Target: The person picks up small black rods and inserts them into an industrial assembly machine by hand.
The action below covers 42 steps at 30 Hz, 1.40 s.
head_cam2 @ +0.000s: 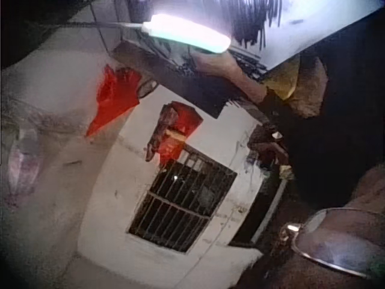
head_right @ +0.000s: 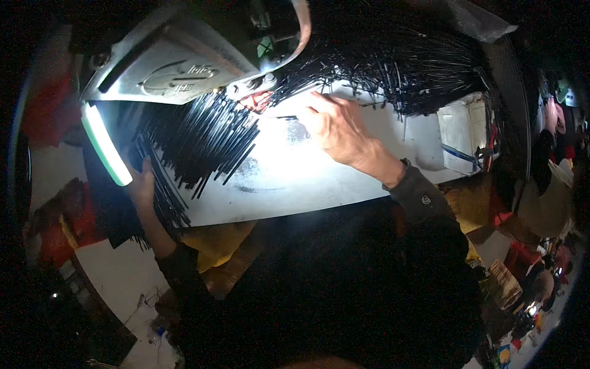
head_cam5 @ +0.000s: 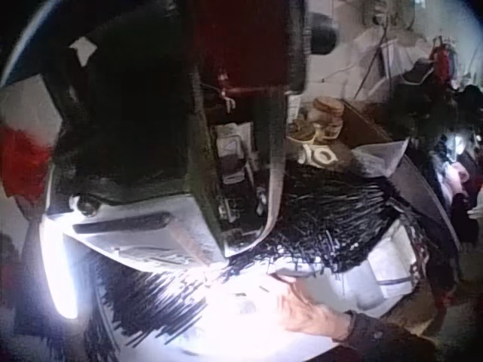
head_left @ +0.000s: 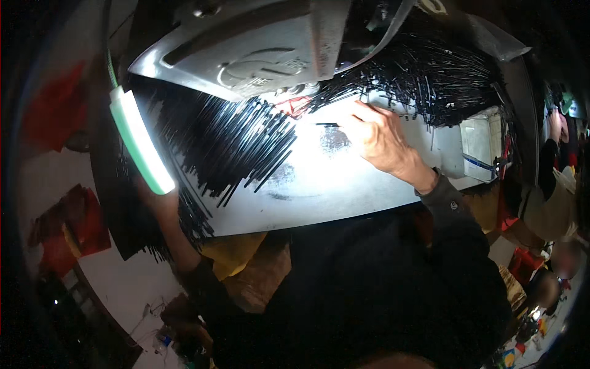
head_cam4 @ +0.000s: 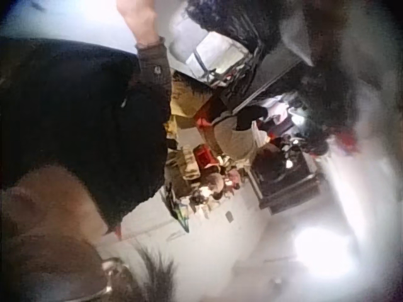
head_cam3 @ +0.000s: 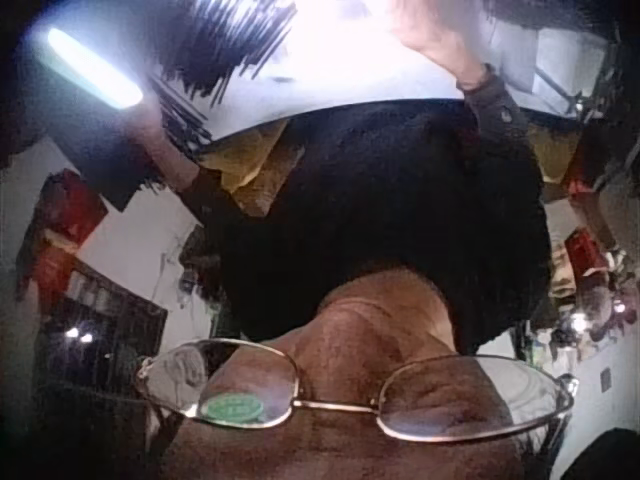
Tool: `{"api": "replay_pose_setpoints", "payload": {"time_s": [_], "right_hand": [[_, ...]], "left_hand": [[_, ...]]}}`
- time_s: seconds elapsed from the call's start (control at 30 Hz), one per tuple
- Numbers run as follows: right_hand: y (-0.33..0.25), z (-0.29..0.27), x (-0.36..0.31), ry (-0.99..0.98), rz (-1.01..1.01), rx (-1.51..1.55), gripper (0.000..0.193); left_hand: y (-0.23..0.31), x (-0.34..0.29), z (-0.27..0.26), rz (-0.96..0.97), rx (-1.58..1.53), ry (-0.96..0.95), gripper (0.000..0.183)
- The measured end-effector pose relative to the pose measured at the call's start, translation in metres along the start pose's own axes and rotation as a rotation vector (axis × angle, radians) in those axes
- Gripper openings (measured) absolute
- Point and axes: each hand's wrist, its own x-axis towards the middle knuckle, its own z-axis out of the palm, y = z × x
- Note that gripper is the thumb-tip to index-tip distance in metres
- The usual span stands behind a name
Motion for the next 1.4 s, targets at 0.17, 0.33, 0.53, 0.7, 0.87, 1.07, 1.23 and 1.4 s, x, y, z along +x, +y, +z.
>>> {"api": "replay_pose_setpoints", "payload": {"time_s": [0.17, 0.33, 0.53, 0.7, 0.87, 1.07, 1.23, 1.4], "right_hand": [[-0.002, -0.005, -0.003, -0.026, 0.087, -0.041, 0.012], [-0.005, -0.009, -0.004, -0.013, 0.086, -0.085, 0.008], [-0.005, -0.004, -0.008, -0.052, 0.158, -0.176, 0.008], [-0.011, -0.009, -0.001, -0.049, 0.092, -0.122, 0.014], [-0.020, -0.012, 0.000, -0.027, 0.145, 0.028, 0.016], [-0.028, -0.006, -0.003, -0.044, 0.130, 0.054, 0.019], [-0.029, -0.004, -0.005, -0.066, 0.187, 0.100, 0.019], [-0.031, -0.004, -0.006, -0.080, 0.186, 0.107, 0.018]], "left_hand": [[0.075, -0.055, 0.037, 0.236, -0.015, -0.064, 0.014], [0.102, -0.088, 0.081, 0.408, 0.059, -0.104, 0.014], [0.096, -0.089, 0.088, 0.437, 0.034, -0.076, 0.012], [0.097, -0.100, 0.095, 0.483, 0.094, 0.049, 0.008], [0.106, -0.097, 0.101, 0.513, 0.082, 0.088, 0.015], [0.109, -0.099, 0.104, 0.580, 0.027, 0.019, 0.016], [0.109, -0.092, 0.105, 0.572, -0.073, 0.053, 0.016], [0.107, -0.088, 0.109, 0.482, 0.124, -0.014, 0.011]]}}
